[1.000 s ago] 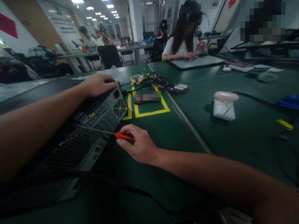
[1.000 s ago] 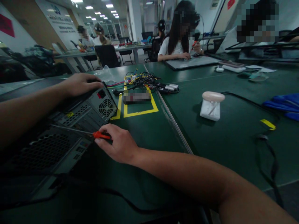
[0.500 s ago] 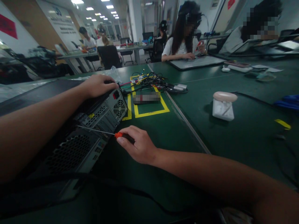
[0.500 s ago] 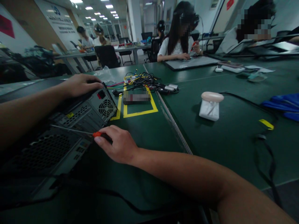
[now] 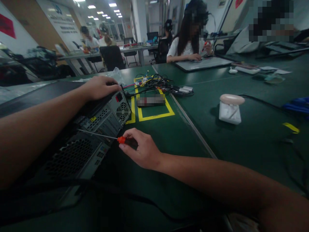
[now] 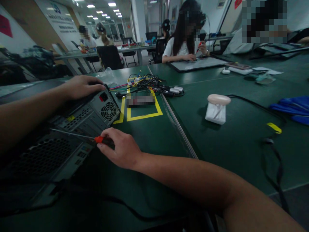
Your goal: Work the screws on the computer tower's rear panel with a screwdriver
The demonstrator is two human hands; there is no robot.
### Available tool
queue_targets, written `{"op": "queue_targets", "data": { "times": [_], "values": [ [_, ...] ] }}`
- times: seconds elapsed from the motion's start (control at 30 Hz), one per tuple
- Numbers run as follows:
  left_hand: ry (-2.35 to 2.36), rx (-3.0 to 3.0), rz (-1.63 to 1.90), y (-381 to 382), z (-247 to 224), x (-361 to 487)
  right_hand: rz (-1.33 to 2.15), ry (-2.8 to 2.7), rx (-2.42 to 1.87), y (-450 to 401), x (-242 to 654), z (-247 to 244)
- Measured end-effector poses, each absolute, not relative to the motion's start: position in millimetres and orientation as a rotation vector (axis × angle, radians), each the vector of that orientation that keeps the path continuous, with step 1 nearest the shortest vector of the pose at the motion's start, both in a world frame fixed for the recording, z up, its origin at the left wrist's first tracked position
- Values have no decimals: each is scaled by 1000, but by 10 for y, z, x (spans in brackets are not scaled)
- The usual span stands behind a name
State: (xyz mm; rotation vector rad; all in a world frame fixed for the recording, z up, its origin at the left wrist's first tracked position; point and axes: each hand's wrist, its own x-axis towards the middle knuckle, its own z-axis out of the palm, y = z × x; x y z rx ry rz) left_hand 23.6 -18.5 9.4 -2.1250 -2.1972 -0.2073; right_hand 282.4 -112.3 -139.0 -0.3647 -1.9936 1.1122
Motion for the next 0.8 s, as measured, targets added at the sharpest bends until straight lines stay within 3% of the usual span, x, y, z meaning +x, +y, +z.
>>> {"op": "queue_targets", "data": {
  "times": [0.8],
  "values": [
    [-2186,-2135,-201,-199,108,261,1014,-2047,-375,-1108,2840,-1377]
  ]
}}
